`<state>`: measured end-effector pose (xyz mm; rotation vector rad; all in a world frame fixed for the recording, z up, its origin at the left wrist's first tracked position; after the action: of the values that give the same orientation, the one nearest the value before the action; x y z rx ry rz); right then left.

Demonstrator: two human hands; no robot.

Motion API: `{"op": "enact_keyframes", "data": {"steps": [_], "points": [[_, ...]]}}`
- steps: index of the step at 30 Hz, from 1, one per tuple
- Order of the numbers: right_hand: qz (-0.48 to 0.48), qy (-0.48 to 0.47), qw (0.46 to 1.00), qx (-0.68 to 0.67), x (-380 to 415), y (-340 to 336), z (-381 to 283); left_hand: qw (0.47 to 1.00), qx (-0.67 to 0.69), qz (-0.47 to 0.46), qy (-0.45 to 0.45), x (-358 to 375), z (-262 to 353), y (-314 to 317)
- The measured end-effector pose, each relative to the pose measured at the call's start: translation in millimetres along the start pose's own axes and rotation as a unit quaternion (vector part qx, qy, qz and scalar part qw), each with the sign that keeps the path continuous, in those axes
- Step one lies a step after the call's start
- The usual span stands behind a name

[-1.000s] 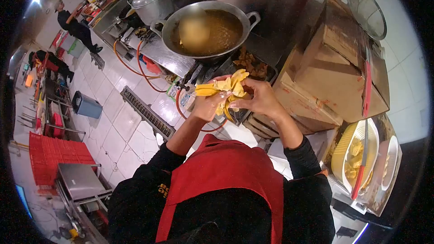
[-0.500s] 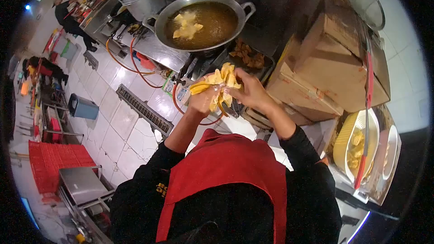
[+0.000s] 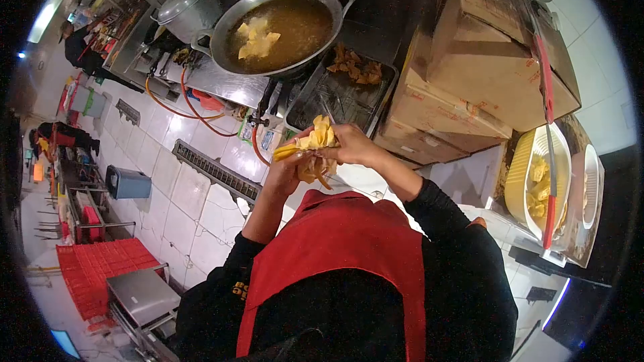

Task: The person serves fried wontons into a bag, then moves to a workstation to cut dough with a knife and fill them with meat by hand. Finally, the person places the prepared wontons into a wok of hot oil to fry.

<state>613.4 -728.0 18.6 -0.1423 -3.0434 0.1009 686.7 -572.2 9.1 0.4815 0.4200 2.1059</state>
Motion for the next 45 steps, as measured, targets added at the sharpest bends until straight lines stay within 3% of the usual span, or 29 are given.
{"op": "enact_keyframes", "data": {"steps": [3, 9, 14, 16, 17, 18, 20, 21, 24, 30, 33, 36, 38, 40, 42, 43, 45], "points": [[0.009, -0.004, 0.993, 0.12, -1.7, 4.0, -22.2, 1.0, -0.006, 0.02, -0.002, 2.3, 3.5, -1.3], [0.009, -0.105, 0.988, 0.11, -15.8, 8.3, -16.0, 0.999, 0.017, 0.042, 0.023, 4.5, 1.5, -9.8], [-0.033, -0.092, 0.99, 0.099, -27.2, 12.2, -14.4, 0.998, 0.026, 0.056, 0.026, 7.0, -2.9, -27.0], [-0.072, 0.107, 0.99, -0.048, -29.7, 15.2, -21.7, 0.999, 0.013, 0.051, 0.013, 11.9, 8.7, -23.5], [-0.087, 0.089, 0.983, -0.133, -33.4, 16.8, -10.2, 0.998, -0.001, 0.052, 0.026, 12.1, 7.0, -25.9], [-0.094, 0.089, 0.984, -0.125, -37.7, 17.8, -7.4, 0.998, 0.003, 0.057, 0.034, 10.2, 5.4, -28.7], [-0.086, 0.021, 0.995, 0.055, -44.7, 18.1, -6.5, 0.994, 0.028, 0.1, 0.029, 6.0, 2.6, -33.0], [-0.087, -0.009, 0.996, -0.013, -43.7, 25.2, -14.2, 0.992, 0.011, 0.121, 0.046, 6.8, 6.3, -31.1], [-0.071, -0.001, 0.997, -0.014, -52.7, 27.8, 7.8, 0.99, 0.009, 0.133, 0.054, 4.7, -5.2, -39.7], [-0.06, 0.027, 0.992, 0.109, -66.6, 37.5, 12.1, 0.978, 0.01, 0.194, 0.069, 2.6, -20.9, -52.4], [-0.07, 0.065, 0.995, -0.042, -76.0, 44.2, 29.1, 0.975, 0.052, 0.21, 0.058, 0.2, -25.0, -64.0], [-0.087, 0.093, 0.992, 0.009, -86.1, 50.9, -4.9, 0.975, 0.055, 0.206, 0.064, -3.2, -21.2, -76.5], [-0.09, 0.1, 0.99, -0.043, -108.0, 38.5, 19.8, 0.976, 0.039, 0.205, 0.067, -1.7, 6.9, -71.4], [-0.144, 0.005, 0.986, -0.085, -132.8, 30.6, -1.4, 0.977, 0.022, 0.204, 0.065, -7.7, 23.0, -75.8], [-0.11, -0.05, 0.992, 0.036, -159.9, 19.9, -21.5, 0.966, 0.067, 0.175, 0.18, -15.5, 31.7, -86.3], [-0.055, -0.054, 0.99, 0.115, -173.8, 14.4, -32.0, 0.966, 0.067, 0.176, 0.179, -14.6, 39.5, -92.6], [0.04, -0.087, 0.958, 0.269, -200.0, 2.3, -55.6, 0.966, 0.025, 0.243, 0.087, -1.9, 53.8, -111.6]]}}
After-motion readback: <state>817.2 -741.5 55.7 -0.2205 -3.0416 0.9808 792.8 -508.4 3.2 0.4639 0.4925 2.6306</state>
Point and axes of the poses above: each hand's wrist, its own x-axis away from the middle knuckle, its own y-axis out of the palm, z = x × y, the point moved 1 cm from there along -x, towards the middle knuckle, and after that the axes turned 14 degrees about -x, right-handed, at the moved point
